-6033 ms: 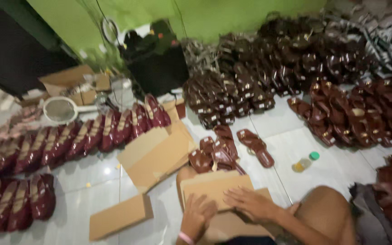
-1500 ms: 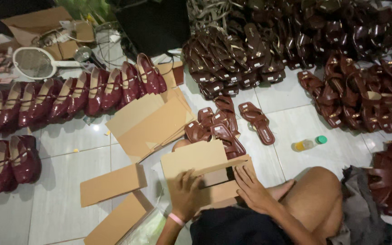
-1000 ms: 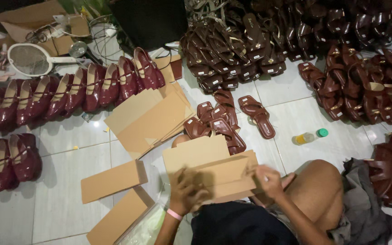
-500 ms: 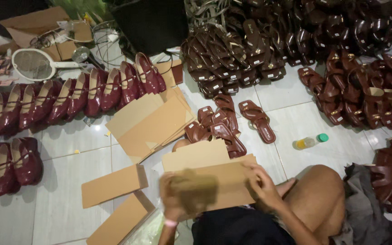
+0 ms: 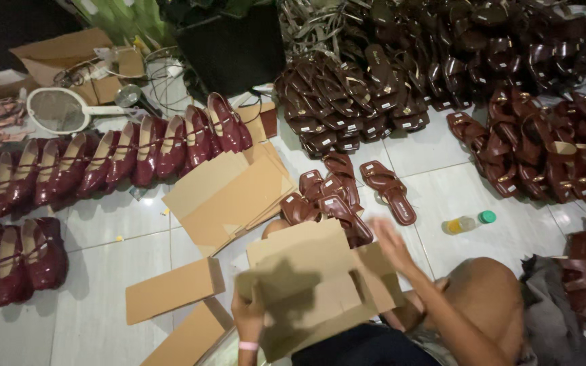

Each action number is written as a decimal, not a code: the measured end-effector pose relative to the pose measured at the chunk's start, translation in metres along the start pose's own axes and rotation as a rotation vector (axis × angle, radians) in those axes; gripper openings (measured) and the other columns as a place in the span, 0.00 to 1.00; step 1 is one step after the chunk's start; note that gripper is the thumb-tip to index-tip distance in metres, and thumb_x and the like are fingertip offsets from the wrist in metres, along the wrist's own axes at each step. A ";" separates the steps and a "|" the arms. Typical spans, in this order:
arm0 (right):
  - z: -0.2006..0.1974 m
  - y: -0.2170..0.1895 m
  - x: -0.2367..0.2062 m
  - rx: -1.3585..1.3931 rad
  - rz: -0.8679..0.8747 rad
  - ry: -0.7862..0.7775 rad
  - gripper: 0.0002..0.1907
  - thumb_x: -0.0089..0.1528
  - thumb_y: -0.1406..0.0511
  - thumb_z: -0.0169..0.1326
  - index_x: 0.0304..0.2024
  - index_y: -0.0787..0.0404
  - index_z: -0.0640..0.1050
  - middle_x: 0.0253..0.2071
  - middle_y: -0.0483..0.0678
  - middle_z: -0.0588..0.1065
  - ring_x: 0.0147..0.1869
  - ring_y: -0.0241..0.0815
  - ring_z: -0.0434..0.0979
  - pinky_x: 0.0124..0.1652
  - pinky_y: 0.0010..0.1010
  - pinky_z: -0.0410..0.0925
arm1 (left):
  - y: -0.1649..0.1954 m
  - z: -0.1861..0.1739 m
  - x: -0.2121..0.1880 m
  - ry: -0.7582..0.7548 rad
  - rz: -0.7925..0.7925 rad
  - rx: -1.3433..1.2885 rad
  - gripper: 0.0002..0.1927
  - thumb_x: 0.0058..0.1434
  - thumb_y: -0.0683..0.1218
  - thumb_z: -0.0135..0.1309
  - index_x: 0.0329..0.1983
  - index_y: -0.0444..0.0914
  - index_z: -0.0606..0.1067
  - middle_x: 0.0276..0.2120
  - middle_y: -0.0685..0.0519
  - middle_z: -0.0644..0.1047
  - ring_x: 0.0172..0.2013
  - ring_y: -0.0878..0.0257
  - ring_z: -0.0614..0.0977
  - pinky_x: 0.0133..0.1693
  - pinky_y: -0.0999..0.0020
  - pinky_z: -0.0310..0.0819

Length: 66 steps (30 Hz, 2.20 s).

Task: The person sits on the floor surrounded by shoes and cardboard. They mark a piece of cardboard with a pen, then fold it into a shoebox. They place a pair of brown sandals into the box and close it.

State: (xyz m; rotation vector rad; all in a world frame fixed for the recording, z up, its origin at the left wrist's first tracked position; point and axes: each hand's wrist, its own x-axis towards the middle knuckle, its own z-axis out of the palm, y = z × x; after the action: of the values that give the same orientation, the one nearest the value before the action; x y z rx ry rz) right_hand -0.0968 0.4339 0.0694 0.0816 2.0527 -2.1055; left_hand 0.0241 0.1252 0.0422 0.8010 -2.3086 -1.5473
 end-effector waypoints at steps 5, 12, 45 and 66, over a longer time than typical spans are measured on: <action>0.033 -0.034 0.083 -0.904 -0.176 -0.389 0.30 0.66 0.48 0.50 0.67 0.52 0.71 0.51 0.58 0.74 0.59 0.56 0.71 0.59 0.46 0.65 | -0.007 -0.005 -0.006 -0.148 -0.230 0.016 0.18 0.65 0.53 0.58 0.40 0.30 0.80 0.23 0.47 0.80 0.19 0.62 0.75 0.23 0.63 0.67; 0.079 -0.063 0.101 -0.712 -0.060 -0.830 0.26 0.62 0.45 0.53 0.54 0.53 0.75 0.58 0.57 0.76 0.64 0.54 0.73 0.61 0.42 0.66 | -0.017 -0.002 -0.009 -0.089 0.027 0.071 0.17 0.64 0.53 0.59 0.35 0.32 0.78 0.18 0.48 0.79 0.19 0.65 0.73 0.23 0.66 0.67; -0.028 -0.062 -0.063 -1.461 -1.352 -1.205 0.10 0.46 0.51 0.59 0.22 0.46 0.79 0.51 0.37 0.67 0.52 0.36 0.69 0.49 0.34 0.64 | 0.170 0.015 -0.022 -1.221 0.366 -0.246 0.32 0.65 0.42 0.57 0.72 0.33 0.67 0.55 0.44 0.79 0.47 0.62 0.80 0.51 0.67 0.74; -0.060 -0.038 -0.112 -1.246 -1.680 -0.152 0.16 0.63 0.60 0.58 0.55 0.48 0.81 0.63 0.31 0.71 0.65 0.28 0.66 0.60 0.32 0.59 | 0.170 0.026 -0.051 -0.680 0.702 -0.343 0.26 0.57 0.29 0.54 0.61 0.31 0.73 0.60 0.37 0.77 0.62 0.46 0.80 0.60 0.60 0.73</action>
State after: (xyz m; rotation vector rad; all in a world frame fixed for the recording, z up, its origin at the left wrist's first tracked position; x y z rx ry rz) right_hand -0.0001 0.5060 0.1244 -2.4099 3.0987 -0.2939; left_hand 0.0019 0.2230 0.1911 -0.6602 -2.2024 -1.9178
